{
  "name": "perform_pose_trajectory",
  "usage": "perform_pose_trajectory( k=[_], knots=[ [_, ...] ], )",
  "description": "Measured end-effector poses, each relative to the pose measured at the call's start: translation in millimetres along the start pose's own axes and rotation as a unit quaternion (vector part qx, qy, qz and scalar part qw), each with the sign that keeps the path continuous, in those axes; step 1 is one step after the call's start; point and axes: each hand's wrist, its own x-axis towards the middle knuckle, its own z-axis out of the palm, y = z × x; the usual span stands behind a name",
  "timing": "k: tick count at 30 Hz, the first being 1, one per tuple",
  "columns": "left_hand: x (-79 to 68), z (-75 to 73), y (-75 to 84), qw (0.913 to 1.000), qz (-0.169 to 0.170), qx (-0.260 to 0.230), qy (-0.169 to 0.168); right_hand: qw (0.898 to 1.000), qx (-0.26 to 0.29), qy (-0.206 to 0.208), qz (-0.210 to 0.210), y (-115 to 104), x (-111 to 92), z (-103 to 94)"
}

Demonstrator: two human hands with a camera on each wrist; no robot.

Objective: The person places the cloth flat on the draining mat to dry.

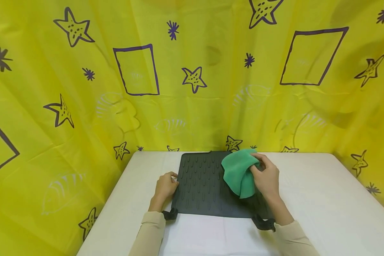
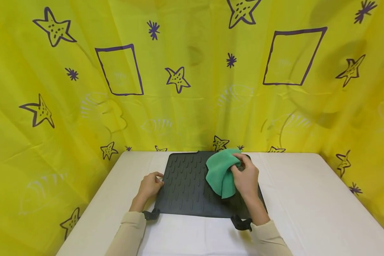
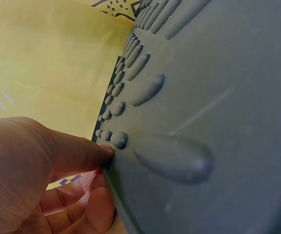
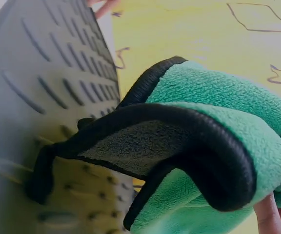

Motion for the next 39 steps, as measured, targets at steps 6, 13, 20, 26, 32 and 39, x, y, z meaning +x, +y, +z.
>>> perform_pose_trajectory(
  k=[6,13,20,26,32,39],
  knots=[
    [0.4,0.5,-0.4,1.0,-0.002,0.0,0.0,0.995,-0.052,-0.089,-0.011,16,-8,15.4],
    [-0.6,0.5,-0.1,0.9999,-0.01,-0.005,-0.006,0.955,-0.131,-0.267,-0.003,30,-17,23.0],
    [-0.1,-0.2,1.2,1.0,-0.007,0.0,-0.004,0.942,-0.142,-0.303,-0.016,34,-20,25.3],
    [-2.2,-1.5,8.0,0.9997,0.004,0.025,0.0,0.939,-0.135,-0.318,-0.012,38,-18,23.2],
    [-10.4,1.0,33.3,0.9965,0.062,0.052,0.023,0.945,-0.124,-0.304,-0.005,33,-12,16.6],
    [-19.2,20.5,60.8,0.9869,0.146,0.051,-0.048,0.961,-0.091,-0.262,-0.017,17,-8,8.4]
  ],
)
